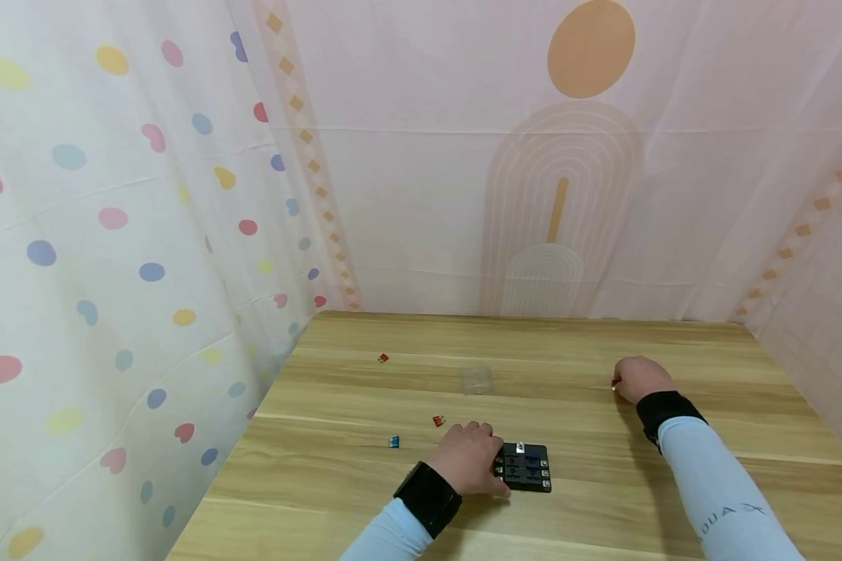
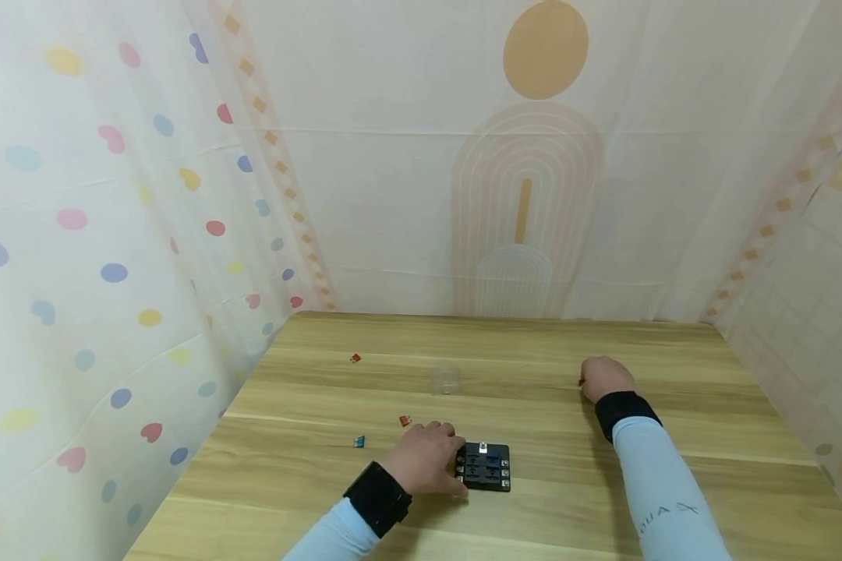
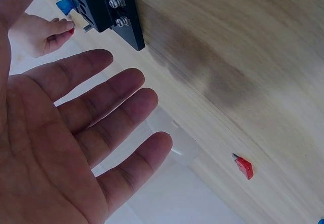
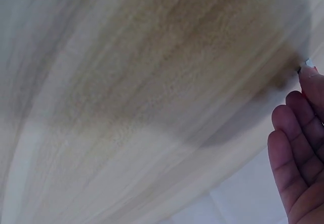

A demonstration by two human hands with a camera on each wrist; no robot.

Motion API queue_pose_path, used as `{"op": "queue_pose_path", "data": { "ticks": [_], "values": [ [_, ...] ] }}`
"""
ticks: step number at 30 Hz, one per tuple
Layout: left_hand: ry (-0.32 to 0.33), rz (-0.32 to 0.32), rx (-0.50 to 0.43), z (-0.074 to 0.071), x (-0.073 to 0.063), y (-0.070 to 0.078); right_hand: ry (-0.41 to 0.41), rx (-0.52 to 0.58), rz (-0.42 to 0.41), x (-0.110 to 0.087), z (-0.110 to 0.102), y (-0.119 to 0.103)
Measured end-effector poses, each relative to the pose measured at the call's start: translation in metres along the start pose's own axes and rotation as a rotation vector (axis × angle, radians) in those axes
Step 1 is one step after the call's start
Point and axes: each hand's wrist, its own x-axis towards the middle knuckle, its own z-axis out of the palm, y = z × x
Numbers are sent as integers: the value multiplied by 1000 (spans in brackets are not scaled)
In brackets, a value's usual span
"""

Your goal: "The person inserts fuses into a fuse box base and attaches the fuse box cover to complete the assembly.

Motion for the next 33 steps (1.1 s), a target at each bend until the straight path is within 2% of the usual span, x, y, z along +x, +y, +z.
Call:
{"op": "queue_pose_path", "data": {
  "ticks": [12,33],
  "values": [
    [8,4,-19,0,1,0,-4,35,4,-3,-1,0],
    [-6,5,-29,-4,6,4,44,-7,18,-13,3,-1]
  ]
}}
